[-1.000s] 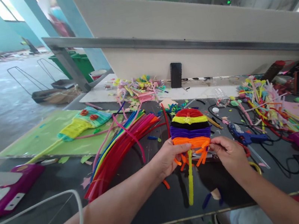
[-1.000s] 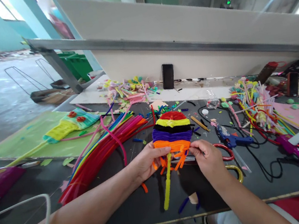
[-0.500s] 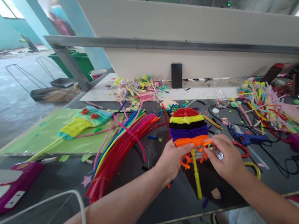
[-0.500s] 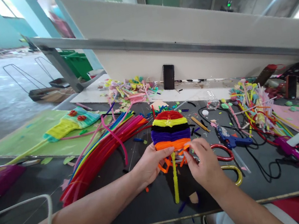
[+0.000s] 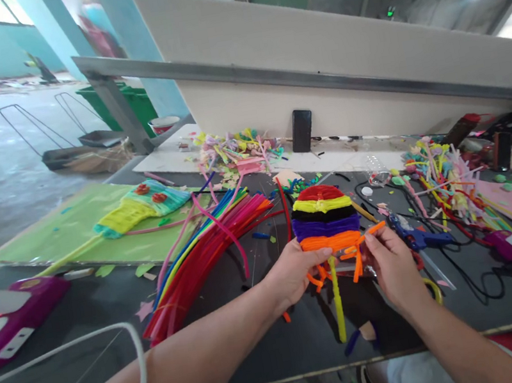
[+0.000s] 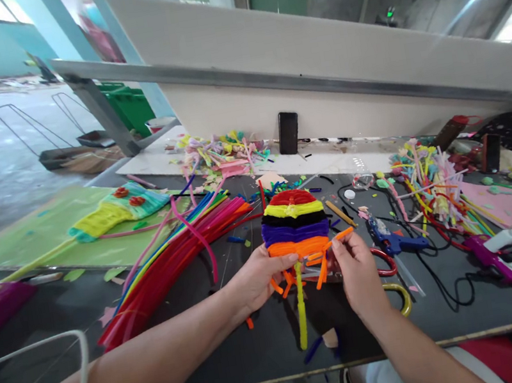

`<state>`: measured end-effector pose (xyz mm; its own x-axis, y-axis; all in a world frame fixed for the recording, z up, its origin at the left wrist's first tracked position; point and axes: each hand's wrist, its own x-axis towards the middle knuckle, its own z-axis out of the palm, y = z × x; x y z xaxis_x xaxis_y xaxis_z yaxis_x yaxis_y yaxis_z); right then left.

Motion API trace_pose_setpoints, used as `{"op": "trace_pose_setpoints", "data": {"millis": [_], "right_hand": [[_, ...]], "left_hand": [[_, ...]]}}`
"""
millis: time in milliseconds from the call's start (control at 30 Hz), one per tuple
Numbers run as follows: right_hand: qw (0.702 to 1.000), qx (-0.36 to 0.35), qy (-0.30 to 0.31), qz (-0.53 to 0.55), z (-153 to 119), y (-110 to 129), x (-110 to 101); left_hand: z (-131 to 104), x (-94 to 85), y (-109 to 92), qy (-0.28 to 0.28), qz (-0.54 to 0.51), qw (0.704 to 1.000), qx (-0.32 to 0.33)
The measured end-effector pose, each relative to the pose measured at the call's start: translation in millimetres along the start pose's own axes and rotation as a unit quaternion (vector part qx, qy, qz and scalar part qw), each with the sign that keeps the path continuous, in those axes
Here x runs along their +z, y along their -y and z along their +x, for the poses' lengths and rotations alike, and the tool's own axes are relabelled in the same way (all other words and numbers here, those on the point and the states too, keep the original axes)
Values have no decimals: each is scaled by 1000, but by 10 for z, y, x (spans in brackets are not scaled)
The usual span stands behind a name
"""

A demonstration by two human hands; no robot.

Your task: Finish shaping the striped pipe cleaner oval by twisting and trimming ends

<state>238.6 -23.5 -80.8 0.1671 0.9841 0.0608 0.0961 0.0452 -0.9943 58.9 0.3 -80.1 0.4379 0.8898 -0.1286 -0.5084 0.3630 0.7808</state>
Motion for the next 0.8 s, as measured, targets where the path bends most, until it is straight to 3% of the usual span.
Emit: {"op": "trace_pose_setpoints", "data": {"millis": [67, 133, 200, 267, 333, 400, 467, 633, 733, 800], "right_hand": [[997, 63, 26, 46, 47, -7, -50], [999, 32, -25, 10, 76, 20, -131], [981, -103, -137, -93, 53, 87, -210], [917, -268, -189, -225, -21, 169, -247], [854, -383, -120, -330, -102, 226, -222], [827, -406, -33, -387, -136, 228, -152], [837, -363, -6, -408, -105, 181, -83], [930, -133, -17, -342, 43, 96, -70], [975, 39, 83, -205, 71, 162, -172], [970, 147, 155, -118, 103, 223, -292]], "left_hand": [[10, -29, -18, -12, 4, 1000, -1], [19, -53, -37, -37, 15, 999, 8], [24, -63, -50, -57, 27, 998, 20], [23, -56, -48, -57, 43, 997, 27], [14, -37, -33, -45, 55, 997, 33], [2, -15, -12, -28, 57, 997, 43], [-10, 0, 2, -17, 49, 997, 52], [-19, 11, -22, -12, 36, 999, 36], [-24, 7, -63, 3, 28, 999, 28], [-32, 2, -93, 14, 27, 999, 16]]}}
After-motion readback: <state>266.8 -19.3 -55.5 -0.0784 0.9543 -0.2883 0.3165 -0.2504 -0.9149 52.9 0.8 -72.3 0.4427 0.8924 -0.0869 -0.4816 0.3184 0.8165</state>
